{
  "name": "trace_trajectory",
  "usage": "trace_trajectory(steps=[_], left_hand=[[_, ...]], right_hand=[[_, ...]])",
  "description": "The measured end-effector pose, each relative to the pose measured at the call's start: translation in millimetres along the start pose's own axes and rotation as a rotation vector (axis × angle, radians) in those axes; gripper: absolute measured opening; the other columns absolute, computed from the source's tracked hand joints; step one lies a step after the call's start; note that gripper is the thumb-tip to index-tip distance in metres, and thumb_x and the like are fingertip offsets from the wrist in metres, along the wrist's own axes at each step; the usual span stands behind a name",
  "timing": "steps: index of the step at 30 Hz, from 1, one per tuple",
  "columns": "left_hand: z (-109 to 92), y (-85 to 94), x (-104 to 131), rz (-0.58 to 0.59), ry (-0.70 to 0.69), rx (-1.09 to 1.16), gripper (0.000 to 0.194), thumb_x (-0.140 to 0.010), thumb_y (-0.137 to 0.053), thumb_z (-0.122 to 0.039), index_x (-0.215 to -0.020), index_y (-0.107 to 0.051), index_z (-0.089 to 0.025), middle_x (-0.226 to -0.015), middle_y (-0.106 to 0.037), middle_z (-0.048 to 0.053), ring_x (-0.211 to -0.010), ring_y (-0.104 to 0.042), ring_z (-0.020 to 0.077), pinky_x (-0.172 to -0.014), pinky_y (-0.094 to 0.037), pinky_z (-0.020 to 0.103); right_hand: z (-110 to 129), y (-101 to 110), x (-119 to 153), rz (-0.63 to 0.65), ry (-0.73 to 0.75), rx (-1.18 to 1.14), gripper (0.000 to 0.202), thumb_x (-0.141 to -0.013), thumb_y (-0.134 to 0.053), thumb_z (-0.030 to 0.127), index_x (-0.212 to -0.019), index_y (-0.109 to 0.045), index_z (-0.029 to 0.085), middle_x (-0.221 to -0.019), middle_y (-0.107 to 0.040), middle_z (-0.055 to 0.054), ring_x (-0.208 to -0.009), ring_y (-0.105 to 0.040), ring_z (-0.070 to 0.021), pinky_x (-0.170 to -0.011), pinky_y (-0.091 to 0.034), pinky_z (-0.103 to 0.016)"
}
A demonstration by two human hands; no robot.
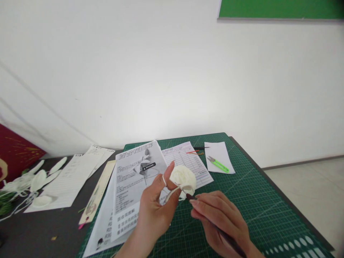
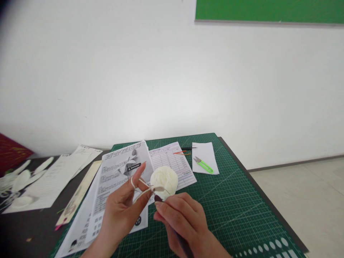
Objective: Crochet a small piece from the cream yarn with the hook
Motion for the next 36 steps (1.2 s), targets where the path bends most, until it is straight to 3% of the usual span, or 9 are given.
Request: trace_trajectory(steps=[4,7,9,12,15,19,23,31,36], left_hand=[[-2,1.6,-4,0.019,0.051,-0.001,0.049,-0.071,-0.073,-0.018,-0.120,-0.066,-0.022,-0.070,-0.066,-0.002,-0.084,-0.066,0.0231,-0.094,-0.044,0.039],[-4,3.5,-9,0.087,0.115,0.000,0.021,-0.068,-0.075,-0.017,-0.089,-0.075,-0.020,-0.072,-0.068,0.002,-0.093,-0.066,0.0276,-0.098,-0.040,0.041],[-5,4.6,-13,0.158,0.162,0.024,0.004,-0.068,-0.075,-0.017,-0.068,-0.072,-0.019,-0.078,-0.072,0.005,-0.103,-0.063,0.0300,-0.102,-0.035,0.043],[-5,5.4,-16,0.281,0.213,0.088,0.014,-0.068,-0.074,-0.015,-0.058,-0.065,-0.019,-0.101,-0.074,0.009,-0.121,-0.053,0.0322,-0.105,-0.030,0.042],[-3,5.8,-16,0.383,0.272,0.138,0.015,-0.067,-0.074,-0.013,-0.057,-0.064,-0.019,-0.101,-0.074,0.010,-0.126,-0.048,0.0336,-0.102,-0.032,0.042],[-2,6.1,-16,0.469,0.303,0.178,0.013,-0.065,-0.074,-0.014,-0.056,-0.066,-0.020,-0.076,-0.073,0.006,-0.121,-0.052,0.0348,-0.097,-0.034,0.042],[-5,6.8,-16,0.556,0.319,0.173,0.013,-0.065,-0.073,-0.012,-0.058,-0.067,-0.022,-0.059,-0.068,0.003,-0.125,-0.048,0.0345,-0.097,-0.034,0.043],[-2,8.9,-16,0.667,0.399,0.215,0.013,-0.064,-0.077,-0.014,-0.059,-0.066,-0.020,-0.067,-0.072,0.003,-0.129,-0.044,0.0328,-0.100,-0.032,0.040],[2,8.1,-14,0.656,0.315,0.146,0.011,-0.071,-0.073,-0.016,-0.063,-0.066,-0.019,-0.080,-0.074,0.006,-0.129,-0.044,0.0324,-0.103,-0.030,0.041]], right_hand=[[-1,5,-3,-0.024,-0.019,-0.052,0.041,-0.082,-0.056,0.000,-0.118,-0.059,0.018,-0.089,-0.074,-0.008,-0.077,-0.070,-0.0196,-0.065,-0.060,-0.032],[-3,9,-7,-0.070,-0.040,-0.107,0.036,-0.081,-0.057,0.001,-0.113,-0.061,0.018,-0.084,-0.074,-0.008,-0.074,-0.069,-0.0199,-0.061,-0.058,-0.032],[-5,11,-9,-0.079,-0.088,-0.158,0.034,-0.081,-0.057,0.001,-0.110,-0.062,0.019,-0.084,-0.073,-0.008,-0.073,-0.068,-0.0199,-0.061,-0.057,-0.033],[-10,13,-9,-0.100,-0.184,-0.267,0.031,-0.081,-0.057,0.002,-0.105,-0.064,0.019,-0.081,-0.071,-0.007,-0.071,-0.065,-0.0189,-0.059,-0.054,-0.032],[-18,12,-7,-0.160,-0.329,-0.404,0.023,-0.082,-0.058,0.006,-0.098,-0.068,0.020,-0.076,-0.069,-0.005,-0.067,-0.062,-0.0173,-0.057,-0.051,-0.030],[-28,8,-5,-0.241,-0.537,-0.611,0.012,-0.086,-0.059,0.017,-0.087,-0.070,0.021,-0.068,-0.066,-0.003,-0.062,-0.061,-0.0169,-0.054,-0.048,-0.029],[-34,4,-3,-0.294,-0.650,-0.771,0.010,-0.086,-0.062,0.022,-0.082,-0.071,0.020,-0.066,-0.065,-0.002,-0.056,-0.059,-0.0146,-0.051,-0.046,-0.026],[-36,6,-1,-0.299,-0.636,-0.872,0.009,-0.084,-0.066,0.023,-0.081,-0.073,0.019,-0.064,-0.064,-0.001,-0.058,-0.061,-0.0135,-0.053,-0.049,-0.025],[-45,-2,-3,-0.386,-0.858,-1.032,0.012,-0.078,-0.073,0.027,-0.073,-0.074,0.016,-0.057,-0.064,0.000,-0.046,-0.057,-0.0082,-0.044,-0.051,-0.019]])
Point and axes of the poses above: each hand's wrist, its own x-axis away from the middle knuckle, its own y-axis out of the back of the hand, z = x × y, the point moved 3 cm from there along -x, towards the middle knuckle
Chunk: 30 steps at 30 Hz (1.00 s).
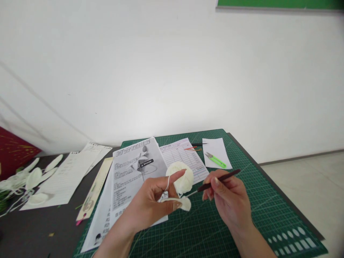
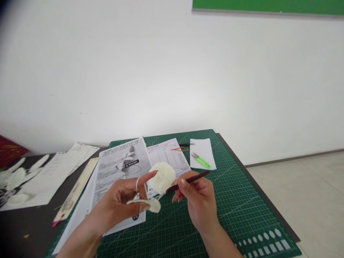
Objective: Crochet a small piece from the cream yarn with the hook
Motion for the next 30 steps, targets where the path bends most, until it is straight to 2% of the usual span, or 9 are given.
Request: trace_trajectory(steps=[2,4,7,9,11,19,22,25,30], left_hand=[[2,-0.6,0,-0.056,-0.065,-0.037,0.013,-0.075,-0.071,-0.016,-0.063,-0.065,-0.019,-0.080,-0.072,0.006,-0.126,-0.047,0.0313,-0.105,-0.028,0.042],[4,-1.4,-1,-0.122,-0.135,-0.067,0.005,-0.077,-0.069,-0.015,-0.074,-0.071,-0.019,-0.079,-0.068,0.003,-0.117,-0.054,0.0277,-0.106,-0.028,0.041],[8,-2.0,-1,-0.230,-0.233,-0.094,0.036,-0.077,-0.069,-0.013,-0.110,-0.071,-0.029,-0.075,-0.059,-0.002,-0.091,-0.061,0.0187,-0.099,-0.035,0.036],[10,-2.7,-2,-0.284,-0.290,-0.104,0.049,-0.077,-0.070,-0.012,-0.120,-0.065,-0.036,-0.074,-0.055,-0.004,-0.082,-0.058,0.0155,-0.093,-0.039,0.033],[13,-3.6,-4,-0.312,-0.328,-0.121,0.050,-0.077,-0.069,-0.013,-0.119,-0.065,-0.038,-0.075,-0.055,-0.003,-0.083,-0.057,0.0157,-0.088,-0.040,0.030],[23,-7.9,-8,-0.432,-0.318,-0.169,0.043,-0.076,-0.071,-0.019,-0.117,-0.068,-0.030,-0.078,-0.060,0.000,-0.080,-0.058,0.0188,-0.077,-0.044,0.030],[21,-8.0,-8,-0.545,-0.293,-0.156,0.039,-0.073,-0.072,-0.019,-0.111,-0.072,-0.028,-0.076,-0.060,0.000,-0.076,-0.058,0.0183,-0.074,-0.044,0.029],[19,-8.8,-10,-0.588,-0.240,-0.088,0.033,-0.072,-0.074,-0.019,-0.104,-0.075,-0.025,-0.076,-0.063,0.001,-0.078,-0.058,0.0195,-0.080,-0.043,0.032],[18,-15.2,-11,-0.546,-0.164,0.346,0.060,-0.069,-0.077,-0.017,-0.126,-0.061,-0.024,-0.060,-0.053,-0.006,-0.059,-0.050,0.0110,-0.067,-0.042,0.025]], right_hand=[[-7,0,-4,-0.052,-0.128,-0.063,0.016,-0.075,-0.076,0.029,-0.069,-0.073,0.015,-0.049,-0.060,0.002,-0.040,-0.054,-0.0065,-0.040,-0.051,-0.017],[-13,-1,-8,-0.082,-0.236,-0.104,0.017,-0.071,-0.078,0.030,-0.069,-0.074,0.014,-0.047,-0.061,0.002,-0.036,-0.053,-0.0056,-0.038,-0.051,-0.015],[-19,-2,-10,-0.100,-0.323,-0.143,0.020,-0.068,-0.081,0.031,-0.071,-0.074,0.012,-0.049,-0.064,0.001,-0.037,-0.056,-0.0056,-0.039,-0.053,-0.014],[-20,-4,-11,-0.110,-0.338,-0.162,0.021,-0.066,-0.082,0.031,-0.072,-0.075,0.012,-0.049,-0.065,0.001,-0.038,-0.057,-0.0057,-0.040,-0.053,-0.013],[-20,-6,-10,-0.122,-0.335,-0.173,0.023,-0.065,-0.083,0.031,-0.073,-0.075,0.011,-0.049,-0.065,0.001,-0.038,-0.058,-0.0056,-0.040,-0.053,-0.013],[-25,-12,-5,-0.167,-0.240,-0.118,0.022,-0.066,-0.083,0.031,-0.076,-0.076,0.013,-0.054,-0.070,-0.001,-0.041,-0.061,-0.0067,-0.043,-0.053,-0.013],[-27,-13,-1,-0.186,-0.109,-0.034,0.015,-0.072,-0.079,0.029,-0.080,-0.077,0.017,-0.057,-0.071,-0.001,-0.045,-0.063,-0.0087,-0.046,-0.055,-0.016],[-23,-17,7,-0.137,0.137,0.147,0.008,-0.079,-0.070,0.019,-0.085,-0.076,0.020,-0.065,-0.073,-0.001,-0.053,-0.066,-0.0113,-0.052,-0.057,-0.020],[-10,-28,22,0.089,0.728,0.629,0.041,-0.078,-0.060,-0.003,-0.110,-0.069,0.022,-0.086,-0.075,-0.007,-0.074,-0.071,-0.0184,-0.065,-0.060,-0.028]])
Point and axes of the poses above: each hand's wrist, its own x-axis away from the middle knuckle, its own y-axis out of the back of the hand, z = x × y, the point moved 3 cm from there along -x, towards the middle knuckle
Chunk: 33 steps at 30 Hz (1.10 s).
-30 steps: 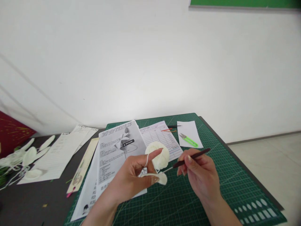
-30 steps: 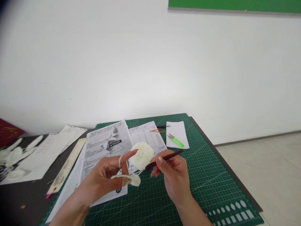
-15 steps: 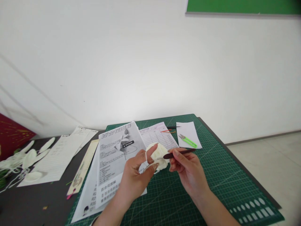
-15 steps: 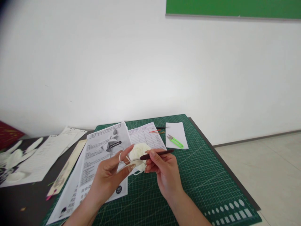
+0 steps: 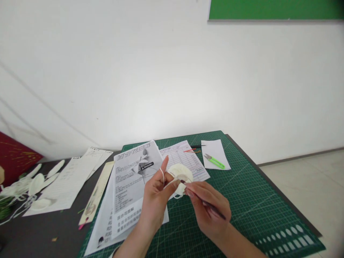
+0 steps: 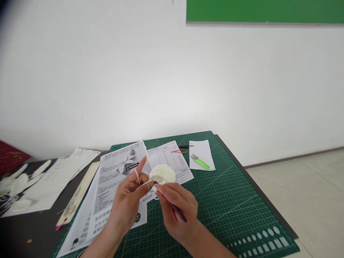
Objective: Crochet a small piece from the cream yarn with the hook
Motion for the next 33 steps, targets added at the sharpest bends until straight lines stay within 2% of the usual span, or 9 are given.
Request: trace_trajectory(steps=[3,6,8,12,14,17,23,33], left_hand=[[0,-3.6,2,0.023,0.120,0.216,0.070,-0.068,-0.078,-0.012,-0.133,-0.054,-0.024,-0.061,-0.052,-0.008,-0.057,-0.048,0.0066,-0.064,-0.041,0.019],[-2,-3.9,3,0.064,0.201,0.338,0.065,-0.064,-0.078,-0.007,-0.125,-0.062,-0.019,-0.062,-0.054,-0.007,-0.055,-0.047,0.0045,-0.059,-0.039,0.016],[-5,-3.0,2,0.109,0.232,0.365,0.059,-0.062,-0.079,-0.006,-0.119,-0.066,-0.018,-0.061,-0.056,-0.006,-0.053,-0.047,0.0037,-0.057,-0.038,0.015],[-13,0.0,1,0.160,0.264,0.312,0.061,-0.061,-0.079,-0.005,-0.119,-0.066,-0.018,-0.063,-0.061,-0.004,-0.057,-0.052,0.0056,-0.063,-0.040,0.018],[-17,0.6,1,0.196,0.272,0.285,0.062,-0.061,-0.080,-0.005,-0.120,-0.066,-0.018,-0.063,-0.062,-0.004,-0.058,-0.053,0.0065,-0.064,-0.039,0.019],[-20,1.6,2,0.247,0.281,0.272,0.061,-0.061,-0.079,-0.005,-0.119,-0.067,-0.019,-0.062,-0.062,-0.005,-0.059,-0.054,0.0079,-0.066,-0.039,0.021],[-23,5.6,2,0.311,0.335,0.248,0.063,-0.060,-0.079,-0.006,-0.121,-0.066,-0.017,-0.058,-0.058,-0.005,-0.055,-0.051,0.0077,-0.061,-0.036,0.021],[-25,11.5,0,0.342,0.339,0.229,0.062,-0.057,-0.079,-0.009,-0.118,-0.068,-0.018,-0.056,-0.056,-0.005,-0.058,-0.051,0.0111,-0.069,-0.037,0.026]], right_hand=[[5,-1,0,0.116,0.275,0.186,0.048,-0.078,-0.058,-0.005,-0.122,-0.062,0.015,-0.089,-0.073,-0.013,-0.080,-0.070,-0.0202,-0.066,-0.060,-0.029],[6,-1,-1,0.187,0.399,0.168,0.044,-0.081,-0.055,-0.001,-0.124,-0.060,0.009,-0.090,-0.072,-0.017,-0.082,-0.069,-0.0221,-0.067,-0.060,-0.032],[5,0,-4,0.172,0.322,0.078,0.042,-0.082,-0.055,-0.001,-0.121,-0.063,0.012,-0.090,-0.072,-0.015,-0.081,-0.070,-0.0217,-0.067,-0.060,-0.033],[0,3,-8,0.081,-0.119,-0.178,0.034,-0.079,-0.062,0.001,-0.102,-0.074,0.025,-0.084,-0.073,-0.007,-0.065,-0.068,-0.0174,-0.056,-0.058,-0.029],[-3,3,-7,0.041,-0.316,-0.318,0.028,-0.079,-0.065,0.005,-0.093,-0.076,0.026,-0.081,-0.072,-0.006,-0.058,-0.065,-0.0159,-0.048,-0.055,-0.027],[-8,1,-5,-0.030,-0.480,-0.499,0.019,-0.078,-0.069,0.010,-0.085,-0.078,0.024,-0.077,-0.072,-0.006,-0.055,-0.064,-0.0158,-0.041,-0.053,-0.025],[-13,3,0,-0.076,-0.608,-0.617,0.010,-0.076,-0.074,0.017,-0.083,-0.078,0.022,-0.072,-0.073,-0.005,-0.052,-0.066,-0.0152,-0.042,-0.055,-0.024],[-15,9,-6,-0.146,-0.696,-0.686,0.008,-0.072,-0.078,0.022,-0.080,-0.078,0.021,-0.065,-0.074,-0.004,-0.049,-0.065,-0.0124,-0.042,-0.054,-0.019]])
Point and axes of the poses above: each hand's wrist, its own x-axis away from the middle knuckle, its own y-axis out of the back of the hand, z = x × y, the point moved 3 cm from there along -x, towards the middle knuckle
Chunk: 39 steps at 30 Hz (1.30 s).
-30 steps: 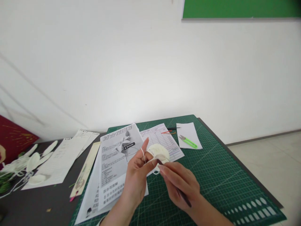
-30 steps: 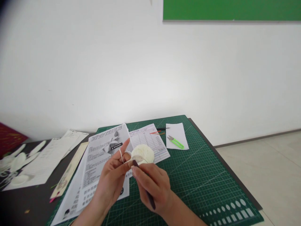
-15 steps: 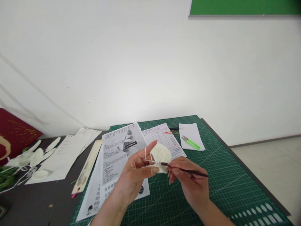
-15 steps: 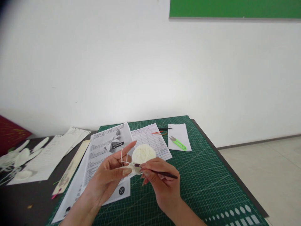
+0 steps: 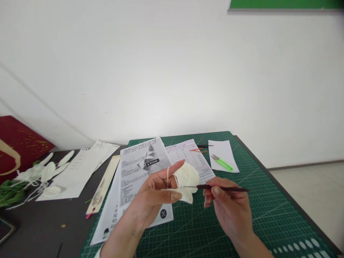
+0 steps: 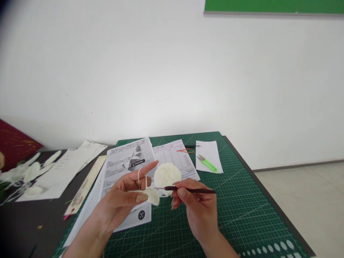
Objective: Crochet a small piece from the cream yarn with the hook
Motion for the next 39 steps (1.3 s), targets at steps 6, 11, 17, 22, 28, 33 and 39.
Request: trace_trajectory(steps=[6,11,17,22,28,33,39], left_hand=[[0,0.2,0,0.043,0.053,-0.022,0.061,-0.055,-0.077,-0.012,-0.115,-0.070,-0.017,-0.055,-0.052,-0.004,-0.062,-0.051,0.0155,-0.072,-0.037,0.031],[1,0.5,1,0.041,0.105,0.034,0.061,-0.051,-0.074,-0.008,-0.111,-0.072,-0.016,-0.056,-0.052,-0.004,-0.055,-0.043,0.0120,-0.061,-0.033,0.027],[3,0.5,1,0.071,0.156,0.062,0.059,-0.048,-0.072,-0.006,-0.106,-0.074,-0.013,-0.055,-0.054,-0.003,-0.054,-0.043,0.0112,-0.058,-0.031,0.026],[3,2.0,2,0.069,0.193,0.059,0.060,-0.046,-0.069,-0.004,-0.105,-0.075,-0.014,-0.055,-0.052,-0.003,-0.051,-0.038,0.0100,-0.050,-0.025,0.025],[-1,-1.0,5,0.070,0.052,-0.095,0.054,-0.058,-0.077,-0.013,-0.111,-0.073,-0.021,-0.062,-0.055,-0.003,-0.055,-0.043,0.0100,-0.055,-0.030,0.024],[0,-3.5,6,0.047,-0.069,-0.252,0.046,-0.071,-0.076,-0.020,-0.116,-0.069,-0.028,-0.068,-0.054,-0.003,-0.062,-0.046,0.0101,-0.061,-0.035,0.024],[3,-6.4,6,-0.005,-0.230,-0.340,0.044,-0.073,-0.076,-0.019,-0.115,-0.069,-0.033,-0.081,-0.058,0.000,-0.065,-0.049,0.0103,-0.056,-0.038,0.022]], right_hand=[[3,0,-1,0.000,-0.001,0.005,0.008,-0.071,-0.079,0.022,-0.079,-0.078,0.022,-0.062,-0.073,-0.004,-0.047,-0.064,-0.0127,-0.042,-0.053,-0.020],[5,0,-2,0.058,0.015,0.029,0.006,-0.072,-0.078,0.023,-0.078,-0.078,0.022,-0.063,-0.071,-0.004,-0.048,-0.063,-0.0132,-0.042,-0.053,-0.022],[10,4,-5,0.194,0.077,0.081,0.004,-0.077,-0.074,0.022,-0.079,-0.077,0.023,-0.070,-0.069,-0.003,-0.053,-0.064,-0.0141,-0.046,-0.056,-0.026],[15,4,-4,0.193,0.117,0.158,0.005,-0.076,-0.076,0.027,-0.075,-0.078,0.023,-0.068,-0.067,-0.004,-0.053,-0.064,-0.0159,-0.045,-0.055,-0.028],[13,7,-5,0.199,0.123,0.144,0.004,-0.077,-0.074,0.024,-0.078,-0.078,0.024,-0.070,-0.070,-0.005,-0.052,-0.064,-0.0157,-0.045,-0.055,-0.028],[10,10,-6,0.169,0.124,0.134,0.004,-0.077,-0.074,0.024,-0.079,-0.078,0.023,-0.069,-0.069,-0.005,-0.053,-0.065,-0.0156,-0.045,-0.055,-0.027],[10,7,-6,0.162,0.125,0.131,0.005,-0.077,-0.074,0.023,-0.080,-0.078,0.023,-0.069,-0.069,-0.004,-0.053,-0.064,-0.0149,-0.044,-0.055,-0.026]])
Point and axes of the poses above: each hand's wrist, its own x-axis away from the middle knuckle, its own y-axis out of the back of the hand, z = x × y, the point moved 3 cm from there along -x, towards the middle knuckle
